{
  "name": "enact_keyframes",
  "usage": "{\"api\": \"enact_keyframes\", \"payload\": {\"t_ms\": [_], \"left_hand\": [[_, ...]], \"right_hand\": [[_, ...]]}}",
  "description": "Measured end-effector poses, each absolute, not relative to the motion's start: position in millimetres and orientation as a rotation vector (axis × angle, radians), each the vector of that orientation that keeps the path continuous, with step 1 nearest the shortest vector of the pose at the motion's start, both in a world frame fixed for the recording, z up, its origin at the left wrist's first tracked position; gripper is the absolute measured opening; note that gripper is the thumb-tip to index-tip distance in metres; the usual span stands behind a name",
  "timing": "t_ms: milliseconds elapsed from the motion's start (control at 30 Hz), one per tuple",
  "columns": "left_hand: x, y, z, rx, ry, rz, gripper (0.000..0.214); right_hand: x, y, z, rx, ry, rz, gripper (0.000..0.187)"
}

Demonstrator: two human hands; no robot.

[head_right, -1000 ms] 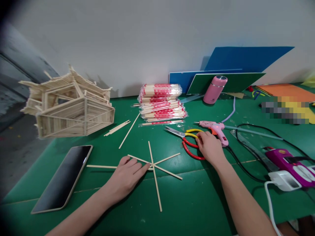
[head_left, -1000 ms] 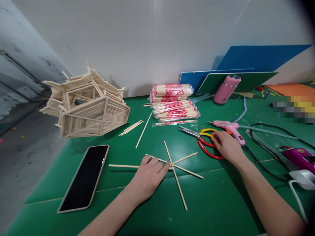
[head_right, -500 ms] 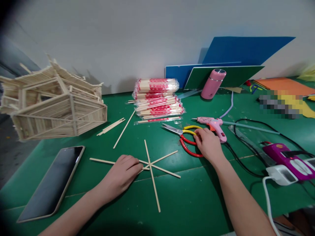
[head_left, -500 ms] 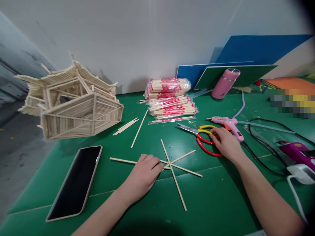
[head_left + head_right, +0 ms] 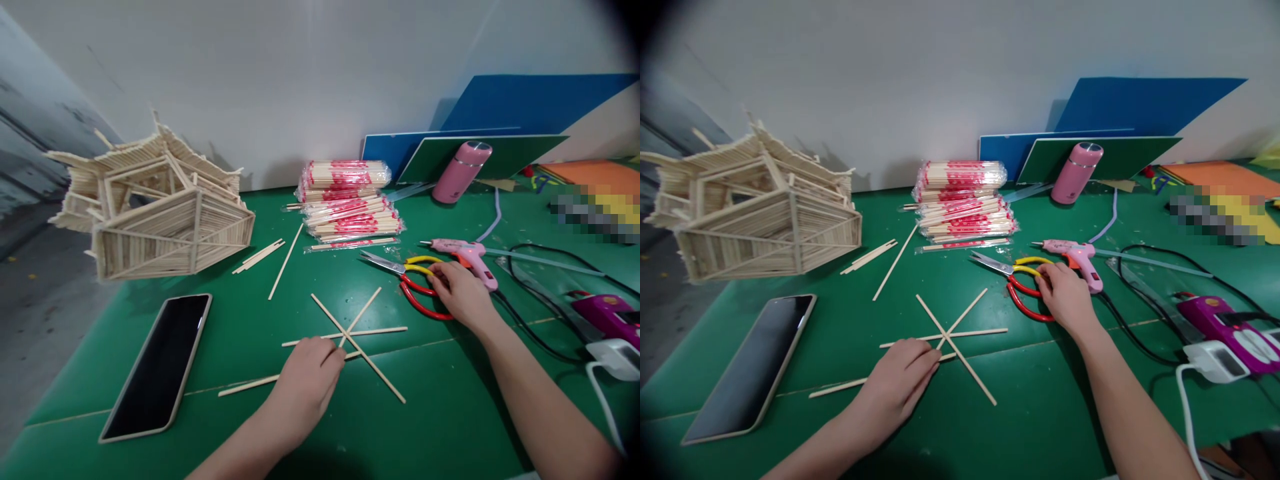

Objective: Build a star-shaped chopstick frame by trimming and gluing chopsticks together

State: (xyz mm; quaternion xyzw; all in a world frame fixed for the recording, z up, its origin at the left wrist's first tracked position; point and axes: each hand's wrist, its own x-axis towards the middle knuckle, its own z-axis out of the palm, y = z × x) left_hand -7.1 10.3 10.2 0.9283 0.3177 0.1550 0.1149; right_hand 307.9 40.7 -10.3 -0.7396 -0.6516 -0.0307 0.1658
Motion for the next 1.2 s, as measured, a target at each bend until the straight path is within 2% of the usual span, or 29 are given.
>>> {"api": "enact_keyframes", "payload": {"t_ms": [733, 1200], "left_hand": [[-9, 12, 16, 3.0, 1.209, 0.52, 0.023], [-5, 11, 5, 2.956, 1.067, 0.609, 0.022]], "right_hand": [[309, 40, -11, -2.098, -1.824, -0.049, 0.018], [309, 40, -12, -2.074, -1.81, -0.027, 0.018]]}}
